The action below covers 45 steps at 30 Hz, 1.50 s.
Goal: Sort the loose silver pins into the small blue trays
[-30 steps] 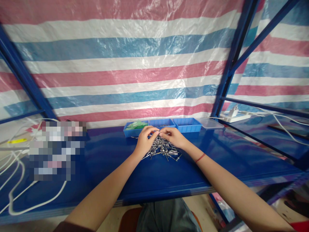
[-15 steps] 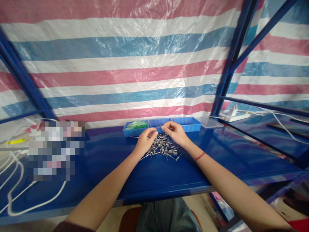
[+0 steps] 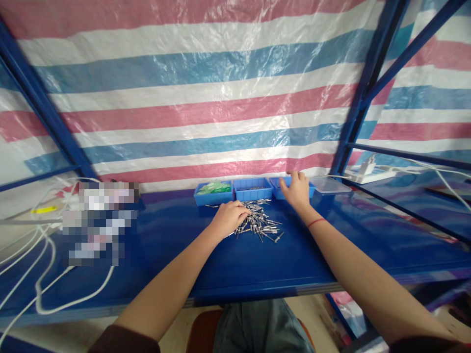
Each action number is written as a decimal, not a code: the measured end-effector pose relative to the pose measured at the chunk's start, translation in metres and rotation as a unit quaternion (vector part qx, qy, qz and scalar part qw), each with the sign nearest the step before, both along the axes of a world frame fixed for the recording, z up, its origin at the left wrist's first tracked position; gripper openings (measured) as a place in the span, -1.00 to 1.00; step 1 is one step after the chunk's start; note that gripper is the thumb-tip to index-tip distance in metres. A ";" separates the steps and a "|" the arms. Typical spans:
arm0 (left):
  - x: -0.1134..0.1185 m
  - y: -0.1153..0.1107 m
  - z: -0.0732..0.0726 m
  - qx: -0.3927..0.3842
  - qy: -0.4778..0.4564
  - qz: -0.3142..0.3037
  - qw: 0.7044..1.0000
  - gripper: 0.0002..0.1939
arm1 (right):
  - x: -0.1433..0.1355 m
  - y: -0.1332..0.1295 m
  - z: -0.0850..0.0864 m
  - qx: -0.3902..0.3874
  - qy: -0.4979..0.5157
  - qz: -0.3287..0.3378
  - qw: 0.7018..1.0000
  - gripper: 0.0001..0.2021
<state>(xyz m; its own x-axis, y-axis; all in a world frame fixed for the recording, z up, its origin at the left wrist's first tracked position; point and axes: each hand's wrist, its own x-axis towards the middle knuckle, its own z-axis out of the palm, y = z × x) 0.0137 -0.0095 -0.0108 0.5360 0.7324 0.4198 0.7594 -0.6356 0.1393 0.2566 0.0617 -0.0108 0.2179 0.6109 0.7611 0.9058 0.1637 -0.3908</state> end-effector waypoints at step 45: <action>0.008 0.001 0.004 0.022 -0.372 -0.001 0.928 -0.87 | -0.069 -0.058 0.015 -0.103 0.159 0.445 0.875 -0.79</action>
<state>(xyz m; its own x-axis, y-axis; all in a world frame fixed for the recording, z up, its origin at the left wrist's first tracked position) 0.0220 -0.0081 -0.0068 0.0870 0.7055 0.7034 0.4622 -0.6540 0.5989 0.1874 0.0041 0.0043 -0.2341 0.7636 0.6017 0.2949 0.6455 -0.7045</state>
